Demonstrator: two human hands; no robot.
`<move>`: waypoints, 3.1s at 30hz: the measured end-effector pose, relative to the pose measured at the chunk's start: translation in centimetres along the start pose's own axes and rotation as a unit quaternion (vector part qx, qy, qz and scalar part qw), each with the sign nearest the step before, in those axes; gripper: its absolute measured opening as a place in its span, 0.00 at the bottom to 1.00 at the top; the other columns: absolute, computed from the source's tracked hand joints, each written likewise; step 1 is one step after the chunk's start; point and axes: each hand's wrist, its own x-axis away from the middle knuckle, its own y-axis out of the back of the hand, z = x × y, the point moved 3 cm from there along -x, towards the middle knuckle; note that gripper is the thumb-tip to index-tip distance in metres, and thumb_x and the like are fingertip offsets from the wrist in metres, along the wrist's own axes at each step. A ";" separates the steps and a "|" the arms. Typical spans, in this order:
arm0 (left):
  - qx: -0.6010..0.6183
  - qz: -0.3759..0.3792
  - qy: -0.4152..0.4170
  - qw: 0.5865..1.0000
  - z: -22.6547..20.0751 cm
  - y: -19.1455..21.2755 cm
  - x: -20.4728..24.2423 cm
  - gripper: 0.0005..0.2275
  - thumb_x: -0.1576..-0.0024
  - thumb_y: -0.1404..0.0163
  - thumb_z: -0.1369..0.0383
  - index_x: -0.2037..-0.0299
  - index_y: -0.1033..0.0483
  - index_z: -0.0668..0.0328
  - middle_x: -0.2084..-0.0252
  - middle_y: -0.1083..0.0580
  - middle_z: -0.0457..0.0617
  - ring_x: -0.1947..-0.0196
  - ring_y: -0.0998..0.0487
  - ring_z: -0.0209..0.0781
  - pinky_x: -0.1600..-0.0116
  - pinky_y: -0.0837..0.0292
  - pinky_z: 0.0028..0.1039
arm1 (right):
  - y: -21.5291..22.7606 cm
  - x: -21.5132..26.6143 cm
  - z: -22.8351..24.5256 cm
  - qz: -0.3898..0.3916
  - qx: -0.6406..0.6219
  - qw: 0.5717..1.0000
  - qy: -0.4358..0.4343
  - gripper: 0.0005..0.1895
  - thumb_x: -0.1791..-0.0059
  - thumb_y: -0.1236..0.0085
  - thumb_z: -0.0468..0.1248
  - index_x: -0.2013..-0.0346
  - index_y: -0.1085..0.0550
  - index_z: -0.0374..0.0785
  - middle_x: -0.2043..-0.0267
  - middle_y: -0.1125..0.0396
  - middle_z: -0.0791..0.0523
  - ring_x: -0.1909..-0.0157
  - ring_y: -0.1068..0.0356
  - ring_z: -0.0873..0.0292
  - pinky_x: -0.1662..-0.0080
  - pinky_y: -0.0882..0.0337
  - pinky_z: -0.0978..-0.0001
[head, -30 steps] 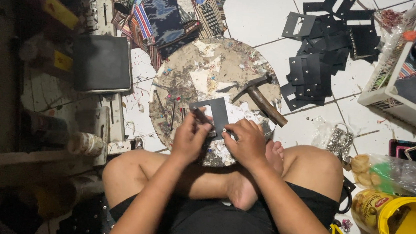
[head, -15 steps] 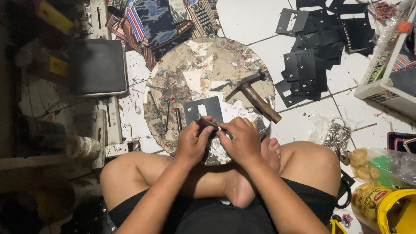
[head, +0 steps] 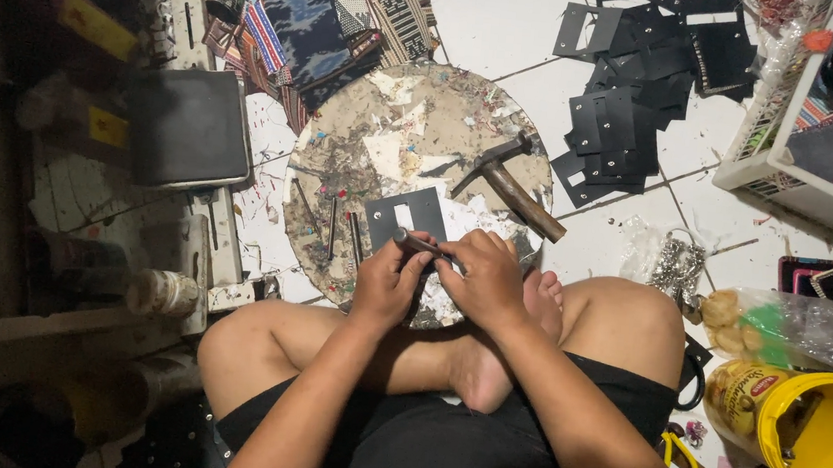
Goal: The person places small silver hardware pieces onto black leather cutouts, using a metal punch and a hammer to secure the hardware to the leather pieces on a round wooden block.
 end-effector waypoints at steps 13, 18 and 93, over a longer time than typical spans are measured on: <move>-0.049 0.015 -0.018 0.999 0.2 -0.4 -0.1 0.11 0.39 0.44 0.68 0.48 0.20 0.55 0.59 0.17 0.54 0.55 0.17 0.58 0.52 0.20 0.44 | 0.3 -0.2 0.3 0.015 0.000 1.000 -0.007 0.09 0.58 0.32 0.41 0.62 0.19 0.52 0.69 0.33 0.63 0.64 0.31 0.58 0.58 0.35 0.65; -0.127 0.002 -0.080 0.989 1.3 -1.3 0.3 0.08 0.39 0.45 0.66 0.51 0.19 0.51 0.60 0.18 0.51 0.58 0.16 0.54 0.54 0.19 0.41 | 0.1 -0.1 0.0 0.026 -0.002 1.000 -0.006 0.10 0.57 0.33 0.42 0.61 0.19 0.53 0.68 0.33 0.62 0.63 0.30 0.57 0.57 0.34 0.63; -0.232 -0.002 -0.182 0.956 2.7 -2.2 0.9 0.07 0.39 0.50 0.67 0.53 0.25 0.54 0.62 0.24 0.47 0.54 0.20 0.46 0.56 0.20 0.34 | 13.6 -0.2 8.7 0.066 -0.008 0.989 -0.129 0.15 0.52 0.36 0.49 0.76 0.27 0.46 0.87 0.33 0.54 0.79 0.28 0.52 0.74 0.31 0.64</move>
